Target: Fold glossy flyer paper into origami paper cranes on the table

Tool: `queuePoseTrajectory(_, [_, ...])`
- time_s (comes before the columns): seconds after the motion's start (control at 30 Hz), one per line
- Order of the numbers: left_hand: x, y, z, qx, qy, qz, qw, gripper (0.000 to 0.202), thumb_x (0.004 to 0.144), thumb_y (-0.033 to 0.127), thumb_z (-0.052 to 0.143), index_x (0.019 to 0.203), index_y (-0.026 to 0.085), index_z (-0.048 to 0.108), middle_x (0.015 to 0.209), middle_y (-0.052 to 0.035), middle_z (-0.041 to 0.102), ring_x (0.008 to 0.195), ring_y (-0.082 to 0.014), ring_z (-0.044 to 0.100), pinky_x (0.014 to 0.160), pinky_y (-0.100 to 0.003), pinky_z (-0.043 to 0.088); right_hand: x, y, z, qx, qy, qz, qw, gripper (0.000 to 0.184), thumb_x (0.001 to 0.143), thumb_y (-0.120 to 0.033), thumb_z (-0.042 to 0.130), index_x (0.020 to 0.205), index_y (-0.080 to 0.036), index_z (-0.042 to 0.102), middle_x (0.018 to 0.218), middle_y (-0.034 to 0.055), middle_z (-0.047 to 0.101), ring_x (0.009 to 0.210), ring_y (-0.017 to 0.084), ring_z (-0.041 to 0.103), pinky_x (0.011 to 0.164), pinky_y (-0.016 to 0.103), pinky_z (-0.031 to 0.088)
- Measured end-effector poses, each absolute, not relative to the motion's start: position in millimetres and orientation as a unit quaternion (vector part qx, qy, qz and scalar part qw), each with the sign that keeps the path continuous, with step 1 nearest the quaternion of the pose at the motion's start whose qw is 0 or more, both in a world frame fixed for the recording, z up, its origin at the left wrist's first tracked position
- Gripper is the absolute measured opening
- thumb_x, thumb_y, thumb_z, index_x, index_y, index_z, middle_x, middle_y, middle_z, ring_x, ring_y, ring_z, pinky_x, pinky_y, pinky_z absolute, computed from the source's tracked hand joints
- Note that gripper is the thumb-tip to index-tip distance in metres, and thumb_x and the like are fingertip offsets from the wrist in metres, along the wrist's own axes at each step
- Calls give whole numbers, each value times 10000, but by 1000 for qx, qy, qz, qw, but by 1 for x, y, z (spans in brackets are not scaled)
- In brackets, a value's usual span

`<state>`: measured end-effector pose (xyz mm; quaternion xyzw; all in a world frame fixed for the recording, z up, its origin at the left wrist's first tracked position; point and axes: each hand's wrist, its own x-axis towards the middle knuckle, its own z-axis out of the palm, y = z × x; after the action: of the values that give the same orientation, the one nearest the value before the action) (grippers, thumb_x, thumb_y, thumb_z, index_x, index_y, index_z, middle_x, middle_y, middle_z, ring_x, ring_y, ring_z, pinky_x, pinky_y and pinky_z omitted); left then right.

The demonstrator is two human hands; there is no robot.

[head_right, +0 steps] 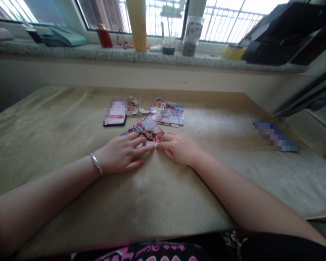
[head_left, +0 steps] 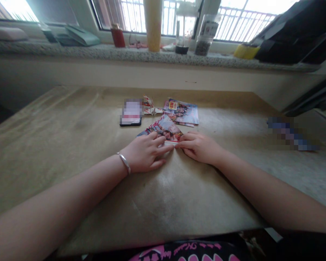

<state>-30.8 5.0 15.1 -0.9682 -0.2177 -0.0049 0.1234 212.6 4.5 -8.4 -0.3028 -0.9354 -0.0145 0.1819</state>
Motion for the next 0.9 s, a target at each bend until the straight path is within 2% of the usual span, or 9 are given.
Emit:
queuePoseTrajectory(0.1, [-31, 6, 14, -969, -216, -14, 122, 527, 912, 456, 404, 1388, 230, 406, 1151, -114, 549, 966, -246, 479, 878, -363, 377, 213, 6, -8, -294, -939, -21, 177, 270, 842, -130, 470, 973, -188, 699, 946, 78, 662, 847, 177, 581, 766, 310, 480])
queuePoseTrajectory(0.53, [-37, 14, 13, -973, -216, -18, 76, 461, 846, 332, 474, 1297, 241, 490, 1199, -103, 519, 1027, -261, 475, 929, -399, 379, 214, 9, -10, -284, -943, -26, 174, 281, 838, -117, 462, 984, -193, 690, 943, 73, 651, 871, 181, 558, 788, 308, 463])
queuePoseTrajectory(0.9, [-48, 20, 22, -978, -208, 2, -11, 447, 810, 213, 439, 1247, 239, 527, 1244, -82, 514, 1095, -265, 460, 1000, -424, 345, 217, 5, -8, -307, -937, -67, 153, 259, 857, -173, 485, 998, -237, 692, 976, 40, 672, 859, 183, 560, 679, 277, 420])
